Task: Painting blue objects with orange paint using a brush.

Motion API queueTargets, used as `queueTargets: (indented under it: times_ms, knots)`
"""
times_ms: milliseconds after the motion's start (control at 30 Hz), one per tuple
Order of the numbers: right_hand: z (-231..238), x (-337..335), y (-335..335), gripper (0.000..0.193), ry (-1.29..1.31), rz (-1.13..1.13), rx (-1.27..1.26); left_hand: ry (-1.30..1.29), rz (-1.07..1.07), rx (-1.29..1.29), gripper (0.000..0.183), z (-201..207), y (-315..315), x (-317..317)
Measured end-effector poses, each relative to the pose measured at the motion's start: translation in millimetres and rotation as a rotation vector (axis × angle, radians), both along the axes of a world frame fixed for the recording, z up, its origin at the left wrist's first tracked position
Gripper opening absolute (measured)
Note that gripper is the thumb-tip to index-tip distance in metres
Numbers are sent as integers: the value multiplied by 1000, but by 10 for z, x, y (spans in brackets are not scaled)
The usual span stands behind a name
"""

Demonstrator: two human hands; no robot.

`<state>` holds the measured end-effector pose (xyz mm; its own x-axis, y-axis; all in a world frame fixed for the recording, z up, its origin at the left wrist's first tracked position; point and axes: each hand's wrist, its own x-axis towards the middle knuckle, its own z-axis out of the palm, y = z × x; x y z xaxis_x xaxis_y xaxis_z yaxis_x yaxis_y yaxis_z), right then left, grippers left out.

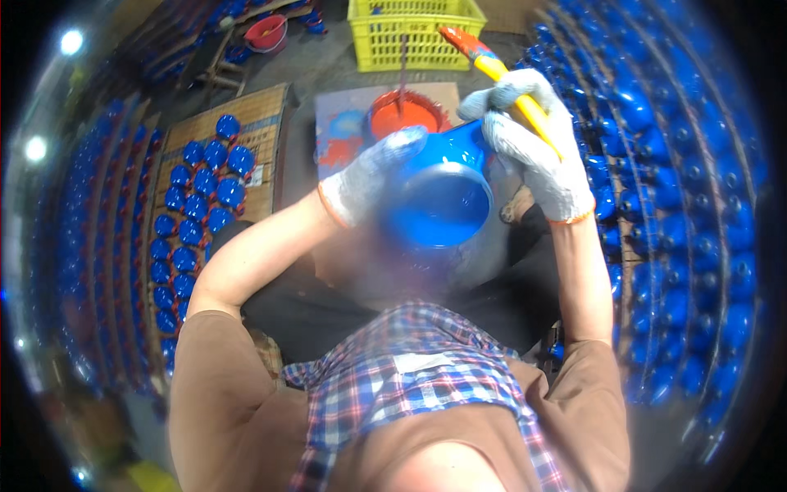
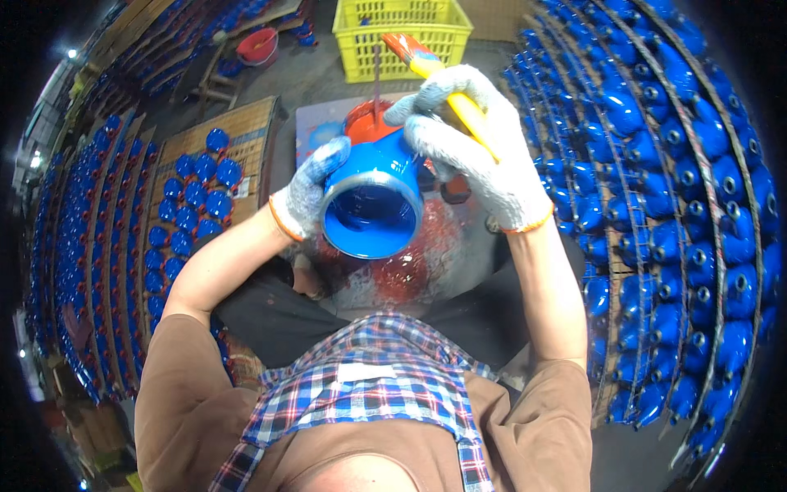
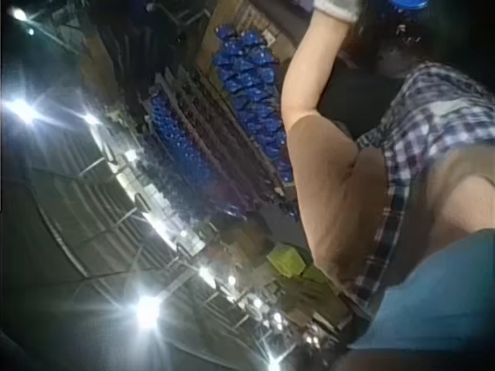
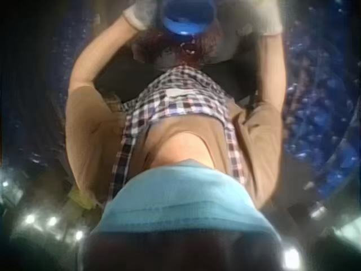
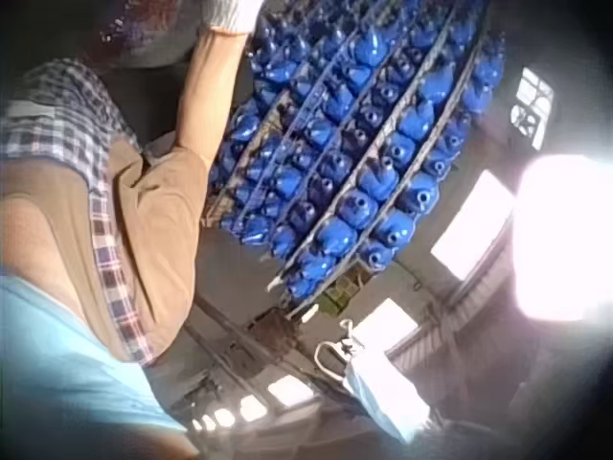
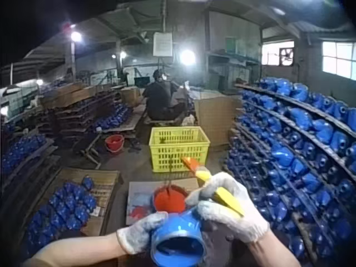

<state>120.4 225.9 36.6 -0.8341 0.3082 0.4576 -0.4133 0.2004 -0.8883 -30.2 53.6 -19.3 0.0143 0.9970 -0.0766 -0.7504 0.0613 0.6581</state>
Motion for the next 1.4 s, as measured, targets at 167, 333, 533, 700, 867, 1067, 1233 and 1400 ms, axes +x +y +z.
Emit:
queueTargets:
  times_ms: [167,333,533,700,867,1067,1233,1400]
  knots:
    - [-893,20,31,61,-157,-119,-666,-253,216,4,59,-416,-307,184]
    - [-1512,437,82,70,-165,-107,-1134,-584,397,-288,78,-681,-515,320]
    - [-1368,527,-84,36,-384,-463,-744,-10,455,-542,71,-587,-681,274]
    - [-1010,251,-26,34,-342,-575,287,796,91,-337,72,-186,-731,202]
    - [-1173,-124,137,31,-420,-319,472,2088,-61,-219,62,-12,-675,321]
    - [-1529,-378,120,39,189,-339,1325,2413,-235,-75,69,27,-613,320]
    - [-1212,-167,-37,26,-149,-249,442,2388,-186,-65,71,69,-533,254]
    - [-920,126,-264,18,-89,-301,557,2072,-131,-248,68,40,-543,190]
